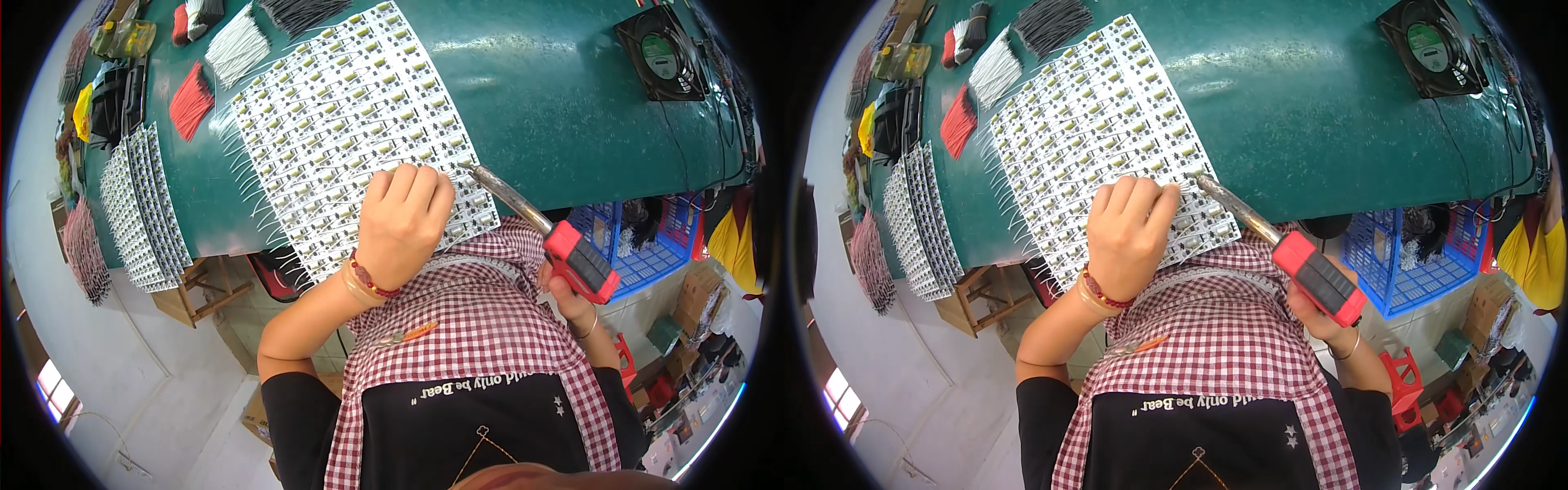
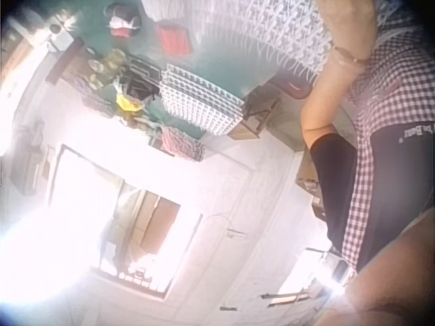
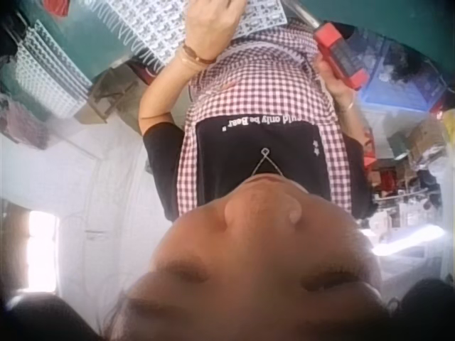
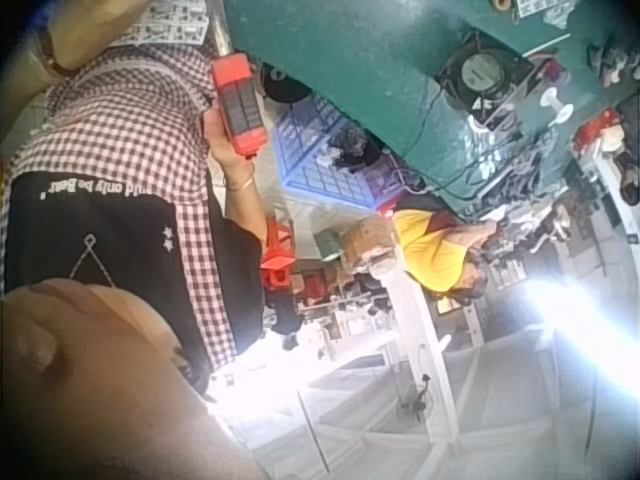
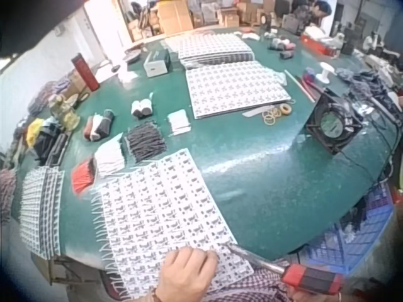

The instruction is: The person uses a red heat gun to apply heat to a white LED strip panel on a green workbench. They repeatedly move the heat gun across the surface of the panel, focusing on specific areas while holding the panel steady with their left hand. The task involves heating the strip, likely to activate adhesive or secure components, and continues throughout the clip.

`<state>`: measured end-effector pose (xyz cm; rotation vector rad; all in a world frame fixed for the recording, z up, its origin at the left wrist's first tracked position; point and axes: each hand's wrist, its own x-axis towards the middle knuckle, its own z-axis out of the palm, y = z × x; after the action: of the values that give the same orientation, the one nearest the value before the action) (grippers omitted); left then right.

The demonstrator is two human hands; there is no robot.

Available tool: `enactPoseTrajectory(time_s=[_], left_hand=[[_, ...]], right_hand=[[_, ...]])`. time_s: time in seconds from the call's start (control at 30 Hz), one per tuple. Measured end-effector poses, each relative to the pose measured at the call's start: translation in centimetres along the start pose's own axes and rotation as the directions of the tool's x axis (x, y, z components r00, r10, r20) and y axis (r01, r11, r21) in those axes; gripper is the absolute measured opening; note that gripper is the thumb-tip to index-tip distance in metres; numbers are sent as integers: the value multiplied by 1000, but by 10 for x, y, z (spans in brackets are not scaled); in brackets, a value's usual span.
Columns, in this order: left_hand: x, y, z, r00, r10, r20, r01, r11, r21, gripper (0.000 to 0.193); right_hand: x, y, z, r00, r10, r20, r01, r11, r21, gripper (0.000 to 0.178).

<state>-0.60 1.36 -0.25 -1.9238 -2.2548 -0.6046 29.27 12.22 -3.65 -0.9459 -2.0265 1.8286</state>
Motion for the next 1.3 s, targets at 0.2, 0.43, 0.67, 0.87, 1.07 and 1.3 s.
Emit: enactPoseTrajectory(time_s=[0.2, 0.43, 0.67, 0.87, 1.07, 1.3], left_hand=[[2, -4, -15, 995, -22, -101, 11, 995, -100, 19], [8, -21, -2, 999, -29, -19, 26, 992, -120, 19], [8, -22, 1, 999, -42, -11, 40, 985, -168, 24], [6, -24, 0, 999, -40, -25, 35, 981, -192, 27], [5, -23, 1, 998, -44, -44, 33, 976, -213, 28], [4, -23, 3, 999, -37, -35, 29, 979, -203, 26]], right_hand=[[-2, 5, -2, 1000, 2, 9, -2, 1000, -10, 19], [-2, 6, -1, 999, 30, 41, -28, 999, -46, 19], [-3, 10, 4, 995, 95, 44, -96, 995, 19, 18], [-3, 10, 5, 994, 105, 19, -105, 994, 28, 19], [-2, 10, 5, 998, 62, 27, -61, 998, -28, 18], [5, -4, 13, 999, -50, -17, 47, 988, -146, 17]])
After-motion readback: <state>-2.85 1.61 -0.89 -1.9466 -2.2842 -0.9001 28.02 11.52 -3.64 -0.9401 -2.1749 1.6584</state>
